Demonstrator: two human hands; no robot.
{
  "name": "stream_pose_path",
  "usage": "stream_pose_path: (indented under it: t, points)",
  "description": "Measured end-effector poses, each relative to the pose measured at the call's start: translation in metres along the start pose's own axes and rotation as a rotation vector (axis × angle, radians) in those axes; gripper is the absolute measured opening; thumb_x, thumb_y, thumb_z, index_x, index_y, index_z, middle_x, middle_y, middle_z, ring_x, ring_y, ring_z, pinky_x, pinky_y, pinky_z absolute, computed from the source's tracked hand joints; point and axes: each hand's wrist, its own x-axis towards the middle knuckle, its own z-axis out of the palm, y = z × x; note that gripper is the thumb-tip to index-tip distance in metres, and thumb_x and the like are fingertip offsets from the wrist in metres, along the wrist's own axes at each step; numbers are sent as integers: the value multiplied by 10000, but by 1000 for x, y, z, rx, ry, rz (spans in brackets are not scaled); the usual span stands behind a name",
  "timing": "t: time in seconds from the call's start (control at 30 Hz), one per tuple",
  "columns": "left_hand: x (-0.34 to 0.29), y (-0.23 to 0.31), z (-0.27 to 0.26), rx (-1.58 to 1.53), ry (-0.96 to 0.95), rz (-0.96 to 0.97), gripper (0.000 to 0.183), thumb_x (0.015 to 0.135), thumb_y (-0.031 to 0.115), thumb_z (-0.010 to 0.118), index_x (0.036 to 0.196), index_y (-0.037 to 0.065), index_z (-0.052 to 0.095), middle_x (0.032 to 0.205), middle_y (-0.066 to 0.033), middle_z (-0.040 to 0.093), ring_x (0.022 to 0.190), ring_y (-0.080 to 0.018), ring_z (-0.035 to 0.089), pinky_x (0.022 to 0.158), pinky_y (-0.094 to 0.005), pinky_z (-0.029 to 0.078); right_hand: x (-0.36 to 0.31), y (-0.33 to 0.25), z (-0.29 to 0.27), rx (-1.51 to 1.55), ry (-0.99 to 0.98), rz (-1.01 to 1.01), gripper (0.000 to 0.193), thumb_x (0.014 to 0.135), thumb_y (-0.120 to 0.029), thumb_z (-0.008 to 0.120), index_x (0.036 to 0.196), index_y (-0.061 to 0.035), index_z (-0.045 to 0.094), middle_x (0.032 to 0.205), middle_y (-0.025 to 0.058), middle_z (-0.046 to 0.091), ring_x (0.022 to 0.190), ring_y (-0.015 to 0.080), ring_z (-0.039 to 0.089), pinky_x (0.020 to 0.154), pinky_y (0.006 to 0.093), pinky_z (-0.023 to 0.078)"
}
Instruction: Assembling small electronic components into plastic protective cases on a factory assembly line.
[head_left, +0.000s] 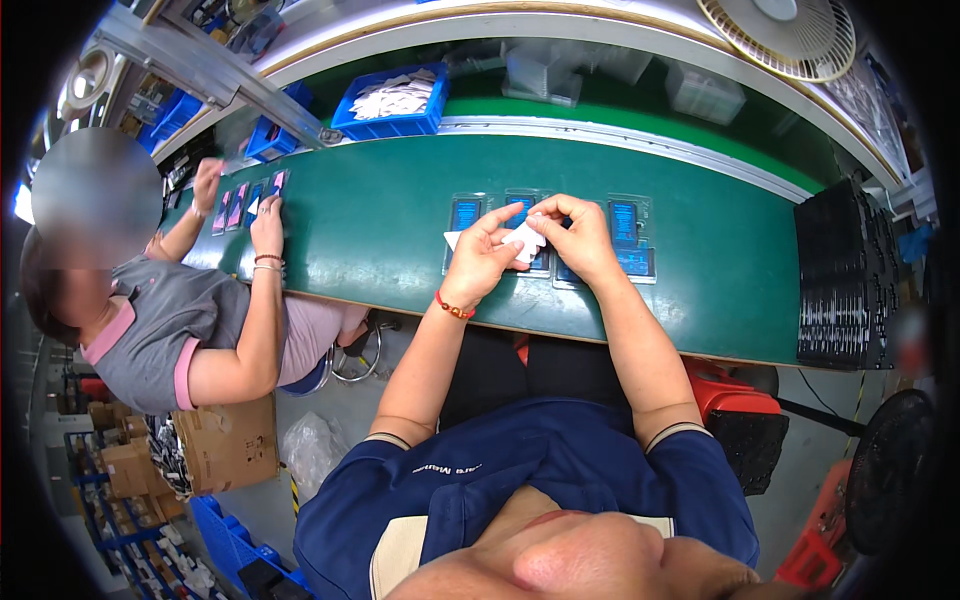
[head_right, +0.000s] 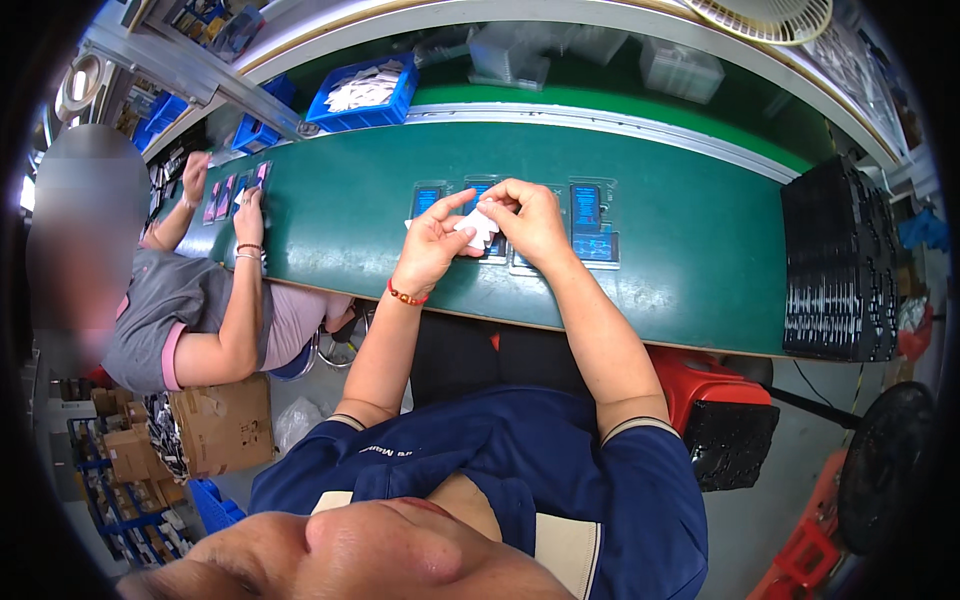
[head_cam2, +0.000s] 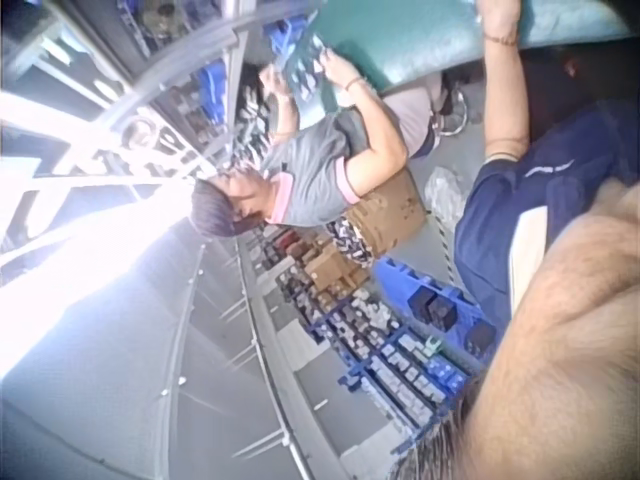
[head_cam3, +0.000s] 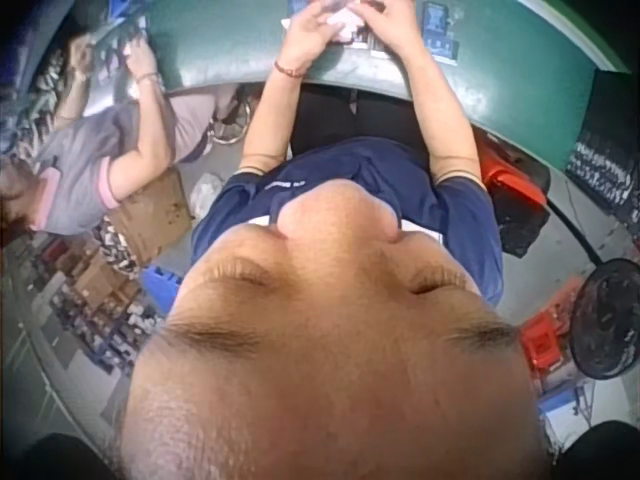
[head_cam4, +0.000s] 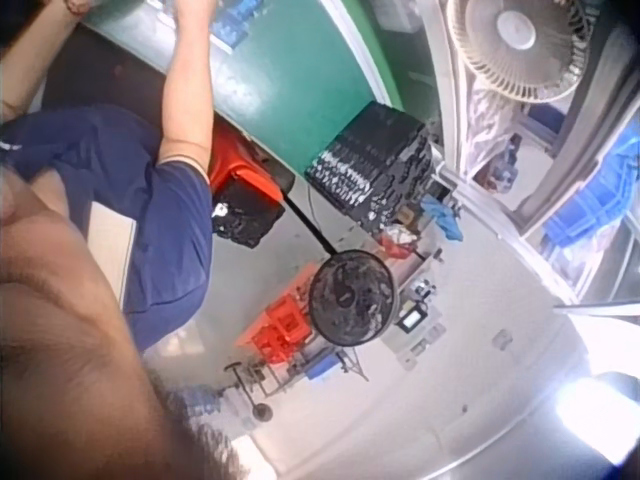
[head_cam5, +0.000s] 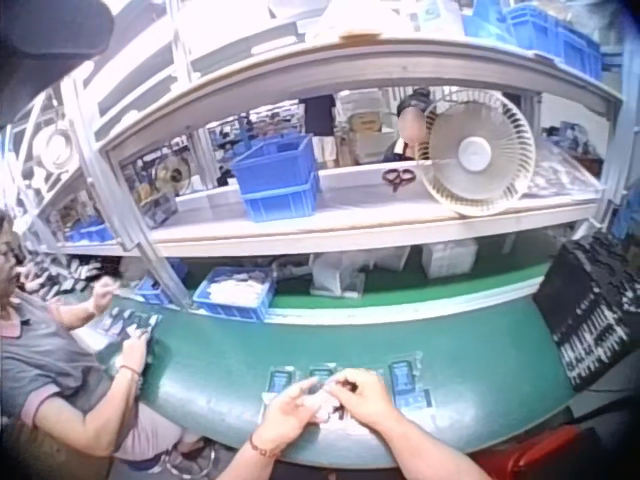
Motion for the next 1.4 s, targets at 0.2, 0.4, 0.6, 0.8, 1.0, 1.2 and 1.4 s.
stream_pose_path:
  t: [0.2, 0.4, 0.6, 0.8, 1.0, 1.2, 1.4]
  points:
    - [-5, 3, -2, 45, 29, -15, 532, 881, -81, 530, 1382, 2, 371, 989, -127, 660, 849, -142, 651, 723, -244, 580, -18, -11, -31, -387, 91, 45, 141, 753, -143, 744, 855, -55, 702, 732, 35, 654, 764, 150, 602, 759, 323, 437]
    - [0, 3, 17, 2, -69, 10, 591, 882, -93, 514, 1425, 47, 326, 994, -116, 648, 875, -135, 636, 710, -253, 577, -29, -11, -29, -599, 181, -296, 230, 751, -270, 727, 919, -115, 702, 900, 36, 633, 898, 221, 545, 851, 378, 334]
    - [2, 2, 33, 51, -116, -28, 602, 890, -88, 500, 1439, 71, 310, 1030, -146, 649, 915, -168, 644, 732, -258, 566, -30, -7, -45, -262, 277, -273, 30, 760, -82, 700, 785, -73, 716, 751, 40, 683, 742, 192, 593, 755, 313, 414]
    - [9, 26, -13, 143, 145, 56, 492, 887, -79, 523, 1356, -7, 388, 968, -175, 666, 883, -216, 673, 689, -258, 571, -53, -9, -92, -1039, 150, -571, 199, 715, -174, 746, 879, -76, 689, 845, 36, 640, 867, 236, 562, 846, 387, 395]
    - [88, 72, -92, 510, 499, 241, 367, 841, 29, 660, 1188, -19, 553, 754, -51, 653, 568, -100, 610, 457, -214, 465, -69, -14, -90, -1006, 19, -501, 609, 630, -377, 789, 1111, -48, 613, 1133, 153, 538, 1036, 336, 490, 917, 453, 365]
    - [166, 113, -169, 1105, 1054, 337, 547, 749, 263, 774, 1204, 41, 567, 1097, -196, 596, 1061, -353, 566, 942, -403, 452, -65, -17, -75, -1120, -160, -353, 807, 609, -627, 723, 1295, -237, 551, 1375, 190, 419, 1296, 404, 339, 1045, 641, 211]
    - [68, 58, -72, 1357, 500, 668, 415, 826, 324, 662, 1120, 38, 596, 1135, -246, 554, 1031, -385, 531, 915, -467, 416, -64, -14, -75, -1162, -181, -258, 811, 629, -650, 699, 1324, -273, 520, 1406, 190, 392, 1329, 412, 302, 1030, 711, 155]
